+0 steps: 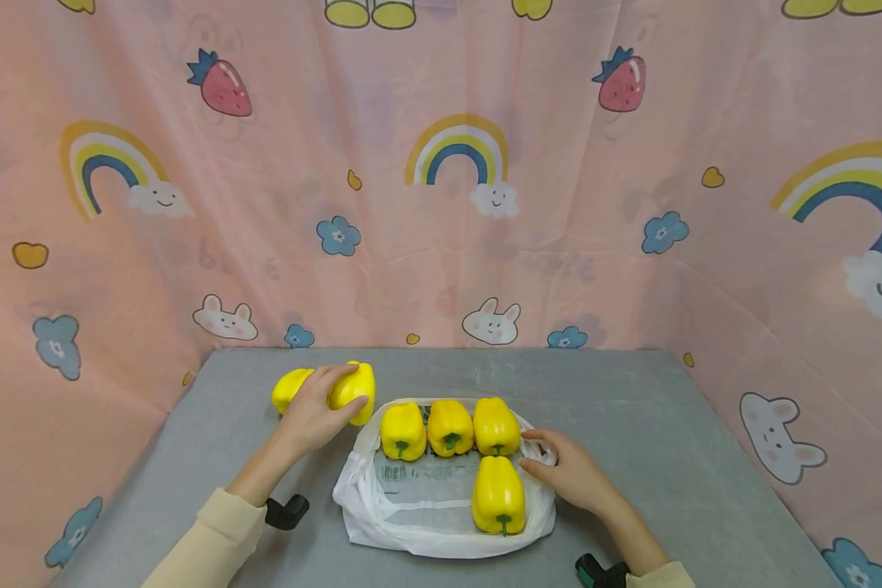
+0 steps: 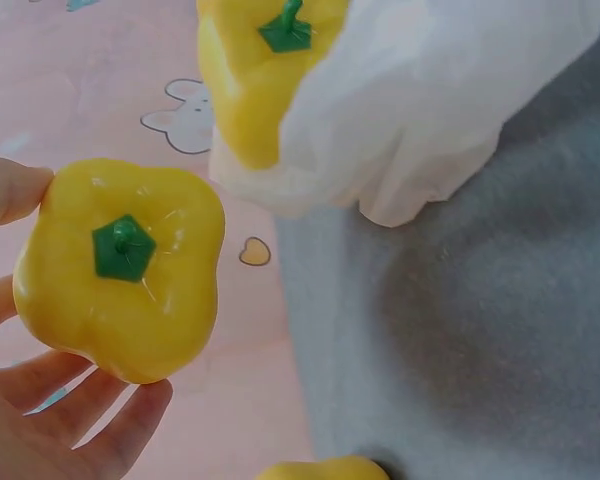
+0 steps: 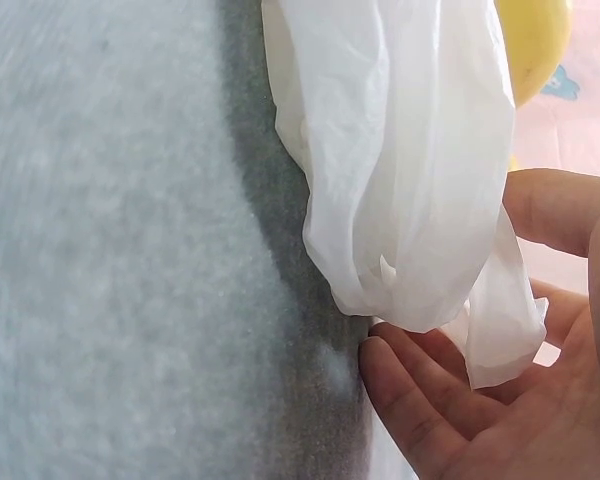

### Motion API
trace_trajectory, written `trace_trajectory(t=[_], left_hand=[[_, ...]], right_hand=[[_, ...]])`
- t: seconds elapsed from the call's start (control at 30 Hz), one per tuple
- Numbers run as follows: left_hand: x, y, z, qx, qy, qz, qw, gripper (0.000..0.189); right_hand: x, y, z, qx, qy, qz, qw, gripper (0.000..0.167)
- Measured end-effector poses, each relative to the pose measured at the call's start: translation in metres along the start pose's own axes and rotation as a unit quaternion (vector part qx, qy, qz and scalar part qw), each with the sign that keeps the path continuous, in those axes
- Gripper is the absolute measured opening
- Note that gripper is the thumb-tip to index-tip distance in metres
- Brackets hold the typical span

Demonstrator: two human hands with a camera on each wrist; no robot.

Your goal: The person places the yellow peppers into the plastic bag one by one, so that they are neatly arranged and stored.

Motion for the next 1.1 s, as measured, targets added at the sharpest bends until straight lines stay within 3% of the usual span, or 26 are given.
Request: trace_trajectory(t=[0.4, 1.1], left_hand=[[-0.006, -0.002, -0.024, -0.015, 0.033, 0.0, 0.9993, 0.052], [-0.013, 0.015, -0.052, -0.041, 0.078, 0.022, 0.9959, 0.05]], right_hand=[[0.0, 0.0, 0.0, 0.0, 0.001, 0.004, 1.0, 0.053], [0.0, 0.001, 0.0, 0.01, -0.004, 0.002, 0.9999, 0.053]])
Point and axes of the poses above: each hand's wrist, its own x-axis towards the middle knuckle, its own y-axis out of the palm, z = x × y, the point moved 5 cm from there along x, towards the middle knuckle, and after that the axes turned 15 degrees about z, right-handed, at the moved point
